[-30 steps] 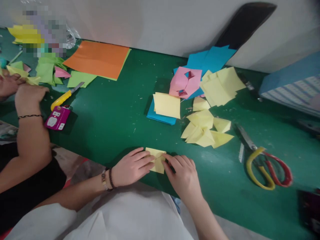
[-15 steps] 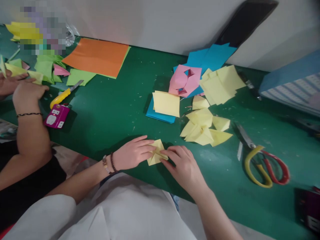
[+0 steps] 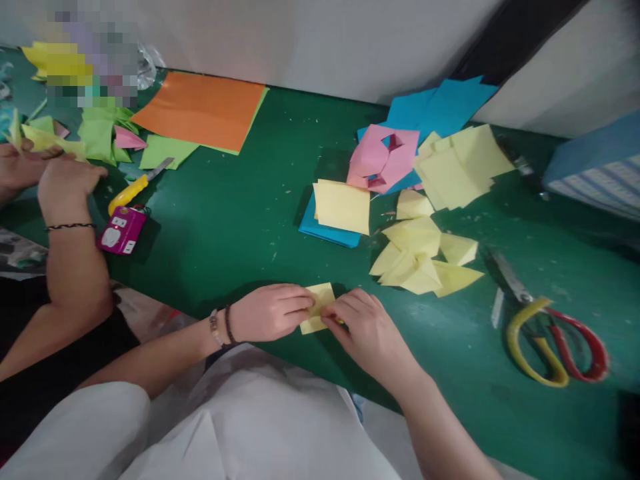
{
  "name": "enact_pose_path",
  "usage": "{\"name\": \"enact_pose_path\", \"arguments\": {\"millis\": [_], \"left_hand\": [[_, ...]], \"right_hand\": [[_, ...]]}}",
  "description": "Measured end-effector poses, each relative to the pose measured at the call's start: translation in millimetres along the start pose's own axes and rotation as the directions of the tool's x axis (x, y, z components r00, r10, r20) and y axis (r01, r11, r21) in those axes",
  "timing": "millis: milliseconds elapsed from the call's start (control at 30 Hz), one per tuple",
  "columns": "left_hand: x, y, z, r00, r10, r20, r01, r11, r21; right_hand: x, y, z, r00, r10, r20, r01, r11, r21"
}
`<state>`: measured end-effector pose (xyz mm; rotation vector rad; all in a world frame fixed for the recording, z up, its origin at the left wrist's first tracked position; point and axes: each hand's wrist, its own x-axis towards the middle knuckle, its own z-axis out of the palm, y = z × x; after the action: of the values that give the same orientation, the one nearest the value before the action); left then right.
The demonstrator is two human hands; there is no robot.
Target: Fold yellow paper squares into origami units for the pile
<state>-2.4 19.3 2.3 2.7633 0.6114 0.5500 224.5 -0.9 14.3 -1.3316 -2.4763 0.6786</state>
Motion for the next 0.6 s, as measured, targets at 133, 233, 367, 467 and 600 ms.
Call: {"name": "enact_pose_path", "arguments": {"millis": [133, 233, 367, 467, 600], "left_hand": [[-1.0, 6.0, 2.2, 0.997, -0.057, -0.044, 0.057, 0.998, -0.014], [-2.8, 8.2, 3.6, 0.996, -0.072, -0.058, 0.072, 0.997, -0.016], [-3.2, 6.9, 4.6, 0.997, 0.0, -0.074, 0.001, 1.0, 0.01], [-2.4, 5.7, 5.4, 0.995, 0.032, -0.093, -0.029, 0.999, 0.029], [-1.6, 5.2, 6.7, 0.996, 0.039, -0.077, -0.035, 0.998, 0.05]], "right_hand": [[0.9, -1.7, 1.3, 1.0, -0.013, 0.025, 0.015, 0.998, -0.054], [0.0, -2.7, 4.1, 1.0, -0.008, 0.007, 0.009, 0.996, -0.093], [-0.9, -5.0, 7.6, 0.999, 0.026, -0.018, -0.028, 0.992, -0.121], [-1.0, -6.7, 8.7, 0.999, 0.035, -0.034, -0.04, 0.988, -0.152], [-0.7, -7.6, 9.1, 0.999, 0.027, -0.036, -0.033, 0.985, -0.171]]}}
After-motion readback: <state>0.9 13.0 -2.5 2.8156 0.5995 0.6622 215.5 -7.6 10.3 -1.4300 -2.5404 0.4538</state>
